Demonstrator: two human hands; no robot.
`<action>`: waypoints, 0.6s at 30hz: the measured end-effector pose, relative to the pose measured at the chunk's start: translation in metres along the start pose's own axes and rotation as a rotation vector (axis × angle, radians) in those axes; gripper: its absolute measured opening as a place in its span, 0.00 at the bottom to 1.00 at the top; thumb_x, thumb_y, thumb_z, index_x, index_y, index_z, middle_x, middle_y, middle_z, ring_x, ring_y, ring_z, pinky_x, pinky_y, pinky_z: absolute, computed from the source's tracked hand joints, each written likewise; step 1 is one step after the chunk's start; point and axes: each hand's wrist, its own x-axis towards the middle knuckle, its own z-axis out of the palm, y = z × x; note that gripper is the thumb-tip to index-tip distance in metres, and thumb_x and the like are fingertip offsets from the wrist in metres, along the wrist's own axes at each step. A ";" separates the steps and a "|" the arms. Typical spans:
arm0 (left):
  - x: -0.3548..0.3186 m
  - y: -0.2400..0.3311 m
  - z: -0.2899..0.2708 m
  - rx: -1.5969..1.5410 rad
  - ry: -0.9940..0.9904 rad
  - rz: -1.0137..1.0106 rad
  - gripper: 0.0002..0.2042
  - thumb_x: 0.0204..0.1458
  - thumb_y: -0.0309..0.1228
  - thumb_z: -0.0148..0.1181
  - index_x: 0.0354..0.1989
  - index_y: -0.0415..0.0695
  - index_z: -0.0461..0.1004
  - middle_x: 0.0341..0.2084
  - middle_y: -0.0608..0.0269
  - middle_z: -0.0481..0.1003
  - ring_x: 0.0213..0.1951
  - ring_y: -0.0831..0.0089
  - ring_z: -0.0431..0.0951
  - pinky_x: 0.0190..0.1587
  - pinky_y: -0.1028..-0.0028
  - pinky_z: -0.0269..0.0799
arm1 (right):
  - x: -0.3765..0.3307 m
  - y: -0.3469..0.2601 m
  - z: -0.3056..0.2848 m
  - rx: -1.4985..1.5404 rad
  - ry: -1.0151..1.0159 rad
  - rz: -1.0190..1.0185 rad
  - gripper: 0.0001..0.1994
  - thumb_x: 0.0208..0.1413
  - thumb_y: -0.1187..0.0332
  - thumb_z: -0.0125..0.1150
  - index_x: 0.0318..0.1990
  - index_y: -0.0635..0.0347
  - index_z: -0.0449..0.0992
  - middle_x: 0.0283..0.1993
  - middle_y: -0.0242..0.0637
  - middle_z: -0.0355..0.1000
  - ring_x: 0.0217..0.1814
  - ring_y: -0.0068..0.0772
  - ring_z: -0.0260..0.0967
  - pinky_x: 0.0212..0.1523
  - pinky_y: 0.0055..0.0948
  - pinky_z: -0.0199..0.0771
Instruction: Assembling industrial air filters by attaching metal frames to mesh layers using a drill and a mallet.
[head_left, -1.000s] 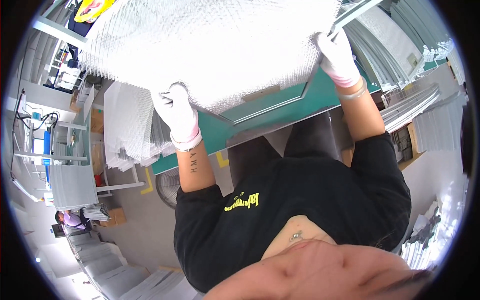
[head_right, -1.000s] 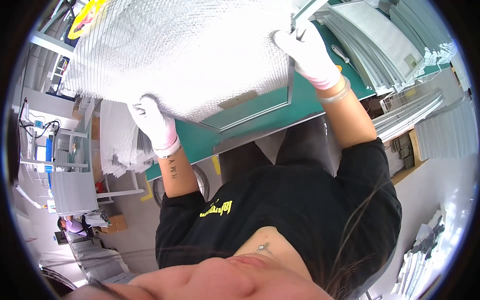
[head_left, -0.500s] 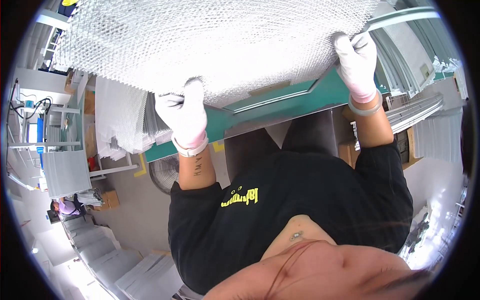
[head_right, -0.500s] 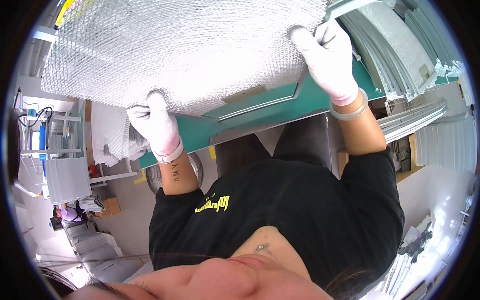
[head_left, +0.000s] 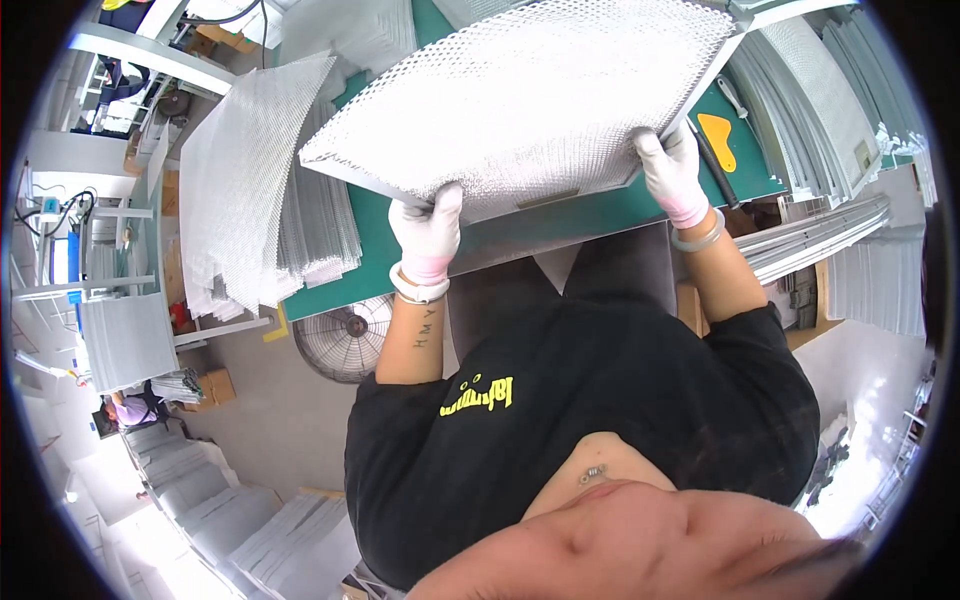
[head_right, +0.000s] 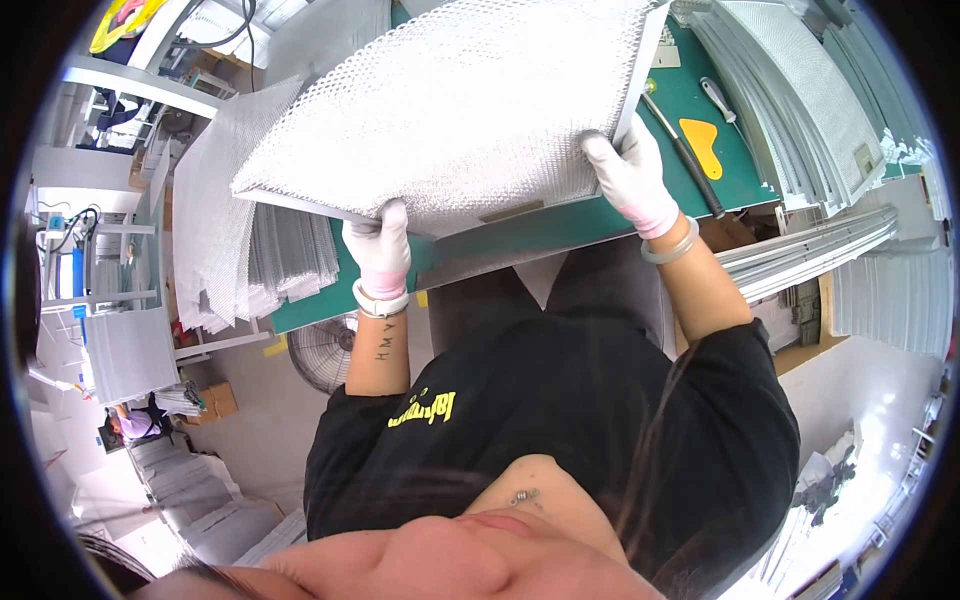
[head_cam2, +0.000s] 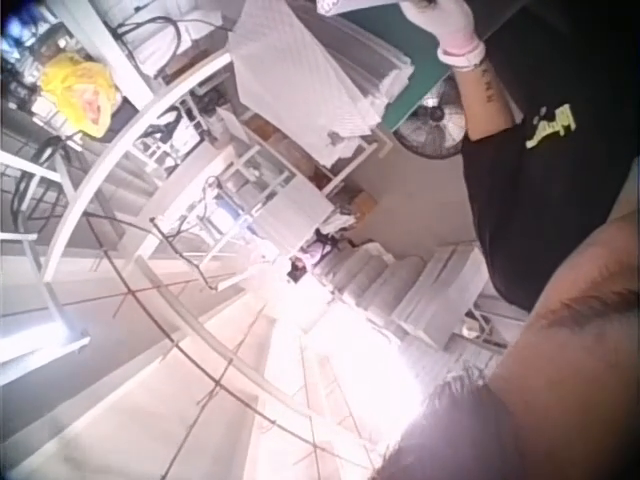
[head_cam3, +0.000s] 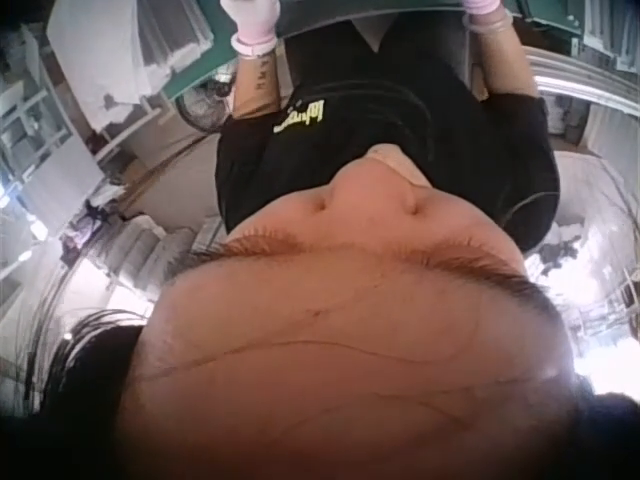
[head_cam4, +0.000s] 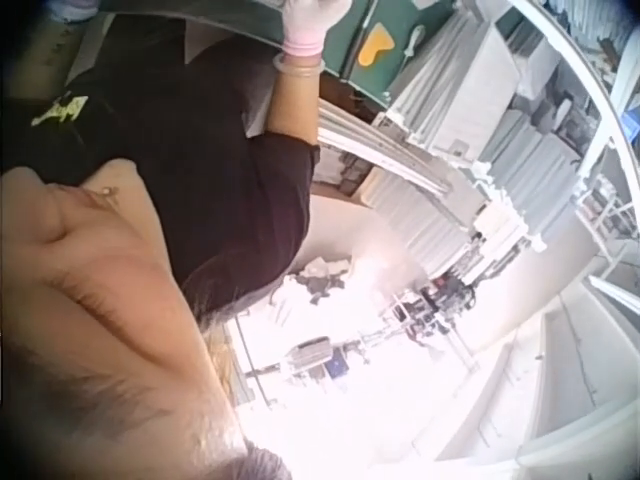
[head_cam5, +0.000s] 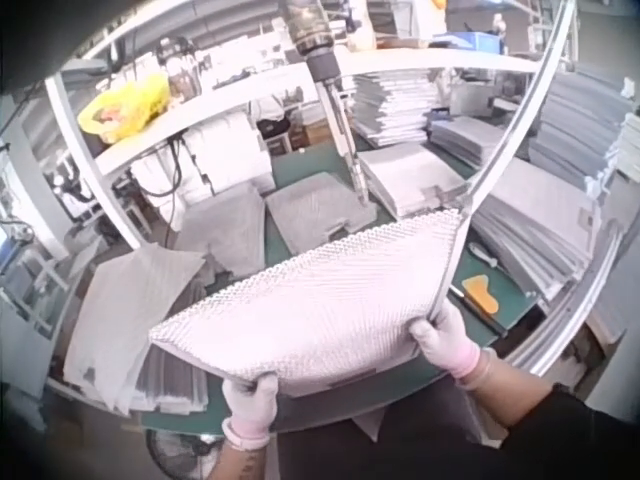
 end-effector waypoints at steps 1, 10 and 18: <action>0.001 0.001 -0.005 0.011 -0.043 -0.078 0.20 0.53 0.30 0.71 0.51 0.33 0.75 0.41 0.62 0.80 0.43 0.76 0.77 0.48 0.74 0.72 | 0.001 -0.005 -0.004 0.028 -0.048 0.067 0.24 0.63 0.64 0.64 0.62 0.67 0.67 0.56 0.34 0.74 0.57 0.23 0.69 0.58 0.28 0.69; 0.053 0.104 0.002 0.093 0.090 0.342 0.14 0.56 0.25 0.57 0.51 0.35 0.71 0.44 0.53 0.77 0.37 0.73 0.78 0.41 0.77 0.75 | 0.060 -0.076 -0.060 0.167 -0.152 -0.109 0.11 0.68 0.67 0.54 0.48 0.67 0.75 0.40 0.37 0.76 0.42 0.32 0.74 0.44 0.31 0.74; 0.057 0.105 0.013 -0.388 -0.784 0.610 0.09 0.63 0.34 0.57 0.35 0.42 0.75 0.29 0.60 0.77 0.27 0.69 0.76 0.32 0.70 0.73 | 0.013 -0.134 0.008 0.041 -0.341 -0.469 0.17 0.64 0.63 0.59 0.26 0.63 0.70 0.27 0.42 0.74 0.28 0.40 0.74 0.29 0.37 0.76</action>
